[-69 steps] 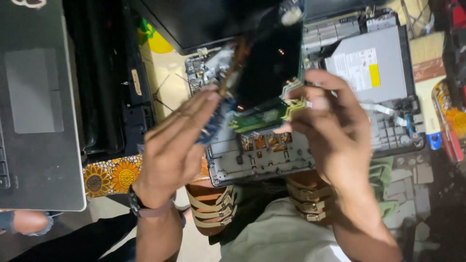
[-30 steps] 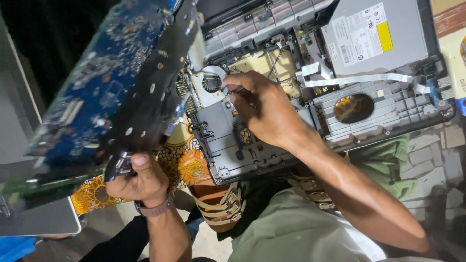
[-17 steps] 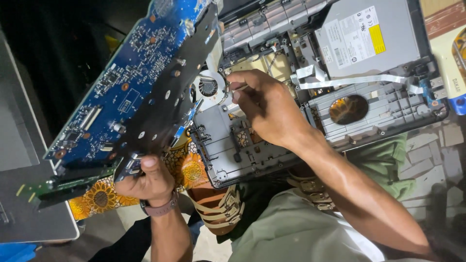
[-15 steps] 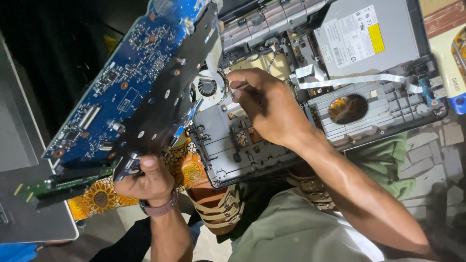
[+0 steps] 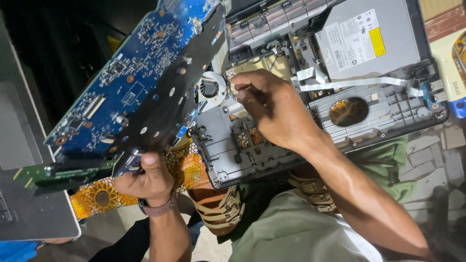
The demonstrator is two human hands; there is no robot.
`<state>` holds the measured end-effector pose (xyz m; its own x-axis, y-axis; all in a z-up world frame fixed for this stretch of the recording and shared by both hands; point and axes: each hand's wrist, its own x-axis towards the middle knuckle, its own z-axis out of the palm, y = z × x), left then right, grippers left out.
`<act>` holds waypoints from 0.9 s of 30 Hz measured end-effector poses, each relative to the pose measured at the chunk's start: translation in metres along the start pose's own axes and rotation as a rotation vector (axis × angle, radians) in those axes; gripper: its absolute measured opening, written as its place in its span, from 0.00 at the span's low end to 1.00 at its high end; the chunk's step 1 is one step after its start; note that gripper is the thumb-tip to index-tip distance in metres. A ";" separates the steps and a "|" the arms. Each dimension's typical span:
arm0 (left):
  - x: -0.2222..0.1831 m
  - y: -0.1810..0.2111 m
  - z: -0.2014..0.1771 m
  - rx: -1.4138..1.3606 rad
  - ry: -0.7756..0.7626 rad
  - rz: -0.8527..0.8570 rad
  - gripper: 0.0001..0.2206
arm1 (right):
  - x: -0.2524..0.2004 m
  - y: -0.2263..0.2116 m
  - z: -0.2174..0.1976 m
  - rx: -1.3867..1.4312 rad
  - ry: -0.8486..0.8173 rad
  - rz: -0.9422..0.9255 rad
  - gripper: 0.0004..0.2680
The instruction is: Installing a motherboard into a laptop chassis and connecting internal ribbon cables and components.
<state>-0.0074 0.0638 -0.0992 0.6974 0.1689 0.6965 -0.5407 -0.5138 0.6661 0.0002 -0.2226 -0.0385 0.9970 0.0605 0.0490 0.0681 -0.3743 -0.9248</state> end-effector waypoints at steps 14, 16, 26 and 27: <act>-0.009 -0.008 0.002 -0.076 0.008 -0.039 0.15 | -0.008 -0.002 -0.008 -0.046 -0.041 -0.010 0.11; -0.009 -0.007 0.002 -0.083 0.009 -0.033 0.16 | -0.009 -0.003 -0.009 -0.052 -0.046 0.004 0.11; -0.005 0.006 -0.001 -0.060 -0.066 -0.054 0.15 | -0.011 -0.010 -0.016 -0.060 -0.046 -0.011 0.10; -0.002 0.010 -0.001 -0.010 -0.108 -0.052 0.18 | -0.011 -0.011 -0.017 -0.061 -0.042 -0.027 0.10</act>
<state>-0.0145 0.0596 -0.0933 0.7713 0.1030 0.6281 -0.5067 -0.4978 0.7039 -0.0107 -0.2345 -0.0226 0.9924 0.1093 0.0566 0.0983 -0.4273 -0.8987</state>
